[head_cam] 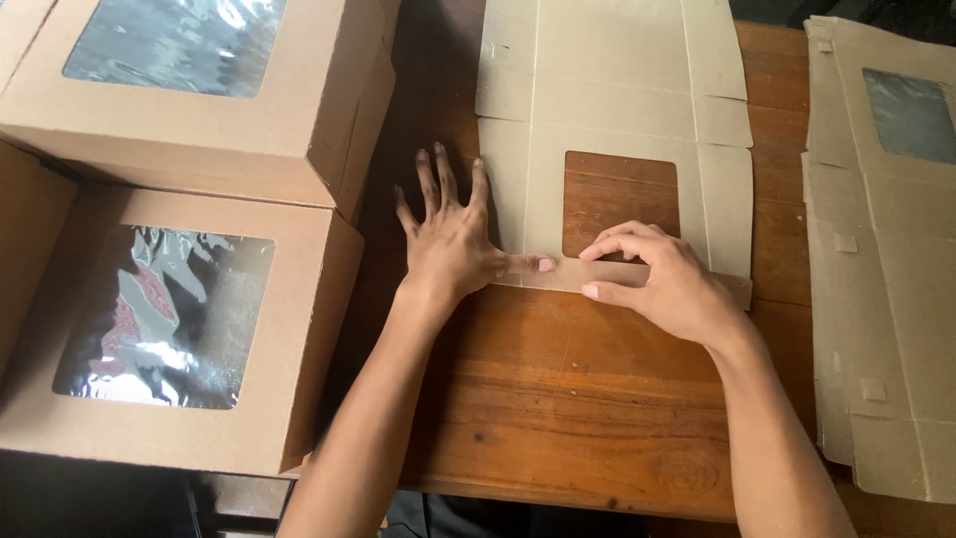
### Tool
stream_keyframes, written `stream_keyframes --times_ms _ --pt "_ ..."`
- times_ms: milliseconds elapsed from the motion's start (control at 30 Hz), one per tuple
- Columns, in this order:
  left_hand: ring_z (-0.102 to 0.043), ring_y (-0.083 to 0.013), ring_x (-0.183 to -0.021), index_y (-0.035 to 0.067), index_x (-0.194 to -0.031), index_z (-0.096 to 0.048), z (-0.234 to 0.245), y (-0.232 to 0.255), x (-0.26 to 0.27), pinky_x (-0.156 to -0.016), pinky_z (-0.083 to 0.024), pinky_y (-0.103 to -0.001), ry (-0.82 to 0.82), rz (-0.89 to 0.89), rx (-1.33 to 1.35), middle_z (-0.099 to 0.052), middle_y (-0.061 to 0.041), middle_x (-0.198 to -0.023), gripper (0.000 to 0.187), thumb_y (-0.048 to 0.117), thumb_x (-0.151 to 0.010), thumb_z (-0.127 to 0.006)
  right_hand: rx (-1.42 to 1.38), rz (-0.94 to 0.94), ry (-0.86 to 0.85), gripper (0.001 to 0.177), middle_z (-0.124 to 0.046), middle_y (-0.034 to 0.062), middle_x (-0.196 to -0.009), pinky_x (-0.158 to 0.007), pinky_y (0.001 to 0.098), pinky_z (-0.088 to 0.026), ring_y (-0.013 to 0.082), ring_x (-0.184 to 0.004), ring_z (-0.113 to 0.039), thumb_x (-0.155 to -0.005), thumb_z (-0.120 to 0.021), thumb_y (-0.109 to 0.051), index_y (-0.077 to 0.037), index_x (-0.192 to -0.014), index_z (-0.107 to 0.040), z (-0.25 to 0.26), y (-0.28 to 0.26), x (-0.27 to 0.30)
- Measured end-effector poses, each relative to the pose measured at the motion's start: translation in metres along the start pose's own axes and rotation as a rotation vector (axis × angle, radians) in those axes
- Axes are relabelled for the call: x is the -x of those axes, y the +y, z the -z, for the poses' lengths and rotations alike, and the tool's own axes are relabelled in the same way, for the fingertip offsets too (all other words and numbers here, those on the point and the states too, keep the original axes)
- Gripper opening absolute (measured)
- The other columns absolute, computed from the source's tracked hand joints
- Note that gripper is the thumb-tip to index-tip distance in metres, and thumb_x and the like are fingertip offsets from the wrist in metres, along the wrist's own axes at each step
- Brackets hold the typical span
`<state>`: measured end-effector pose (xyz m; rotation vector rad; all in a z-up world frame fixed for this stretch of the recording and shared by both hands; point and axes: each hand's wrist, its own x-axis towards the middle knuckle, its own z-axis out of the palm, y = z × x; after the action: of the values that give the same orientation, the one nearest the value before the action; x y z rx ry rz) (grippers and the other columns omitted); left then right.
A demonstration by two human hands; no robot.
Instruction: Folding a flat cardboard box with a plastic window into its final shape.
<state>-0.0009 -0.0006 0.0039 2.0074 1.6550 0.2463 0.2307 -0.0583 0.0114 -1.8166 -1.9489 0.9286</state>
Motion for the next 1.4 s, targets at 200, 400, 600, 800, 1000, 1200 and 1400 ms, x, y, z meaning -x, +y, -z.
stream_keyframes --times_ms 200,400,600,800,1000,1200,1400 --pt "0.005 -0.0473 -0.155 0.005 -0.161 -0.027 -0.002 -0.002 -0.001 -0.109 0.001 -0.081 0.000 -0.016 0.014 -0.001 -0.036 -0.165 0.148 0.080 -0.050 -0.088 0.080 0.003 -0.072 0.039 -0.067 0.0004 -0.127 -0.108 0.0499 -0.039 0.0299 -0.123 -0.053 -0.078 -0.081 -0.031 -0.019 -0.114 -0.076 0.007 -0.008 0.006" --pt "0.005 -0.0477 -0.155 0.004 -0.162 -0.025 -0.003 -0.002 -0.003 -0.108 0.001 -0.082 -0.012 -0.010 -0.005 -0.001 -0.036 -0.165 0.149 0.082 -0.050 -0.086 0.156 -0.026 -0.023 0.036 -0.063 -0.0111 -0.126 -0.109 0.0452 -0.035 0.0200 -0.127 -0.048 -0.079 -0.080 -0.037 -0.028 -0.113 -0.074 -0.002 0.008 0.003" --pt "0.005 -0.0489 -0.155 0.004 -0.162 -0.024 -0.001 0.001 -0.002 -0.106 0.002 -0.083 -0.022 -0.007 -0.024 0.000 -0.037 -0.165 0.148 0.083 -0.052 -0.085 0.062 -0.029 -0.053 0.035 -0.067 -0.0032 -0.126 -0.111 0.0513 -0.034 0.0275 -0.129 -0.050 -0.078 -0.079 -0.030 -0.021 -0.111 -0.075 0.003 -0.002 0.004" --pt "0.005 -0.0479 -0.155 0.005 -0.162 -0.024 -0.001 0.001 -0.002 -0.107 0.001 -0.083 -0.028 0.001 -0.028 0.001 -0.035 -0.166 0.149 0.084 -0.050 -0.084 0.153 -0.083 -0.036 0.036 -0.061 -0.0136 -0.126 -0.110 0.0453 -0.030 0.0173 -0.129 -0.045 -0.076 -0.080 -0.036 -0.030 -0.111 -0.072 -0.005 0.005 0.000" --pt "0.006 -0.0456 -0.156 0.007 -0.163 -0.022 0.003 0.004 -0.001 -0.108 0.000 -0.082 -0.051 0.027 -0.036 0.002 -0.033 -0.167 0.150 0.085 -0.050 -0.082 0.133 -0.074 -0.068 0.037 -0.062 -0.0093 -0.129 -0.110 0.0493 -0.029 0.0213 -0.130 -0.045 -0.076 -0.076 -0.032 -0.026 -0.112 -0.072 0.001 -0.002 0.002" --pt "0.006 -0.0448 -0.156 0.007 -0.163 -0.021 0.003 0.004 0.000 -0.109 0.002 -0.081 -0.059 0.026 -0.049 0.002 -0.033 -0.167 0.147 0.086 -0.054 -0.080 0.128 -0.050 -0.066 0.035 -0.064 -0.0074 -0.129 -0.110 0.0513 -0.033 0.0241 -0.130 -0.047 -0.077 -0.075 -0.028 -0.024 -0.111 -0.072 0.001 0.005 0.001" --pt "0.010 -0.0450 -0.156 0.011 -0.165 -0.016 -0.003 -0.008 -0.007 -0.108 0.004 -0.081 -0.122 -0.010 -0.094 0.008 -0.032 -0.167 0.128 0.077 -0.072 -0.075 0.104 -0.079 -0.012 0.036 -0.064 -0.0085 -0.127 -0.111 0.0479 -0.030 0.0230 -0.129 -0.046 -0.078 -0.077 -0.034 -0.025 -0.113 -0.071 -0.002 -0.003 0.002"
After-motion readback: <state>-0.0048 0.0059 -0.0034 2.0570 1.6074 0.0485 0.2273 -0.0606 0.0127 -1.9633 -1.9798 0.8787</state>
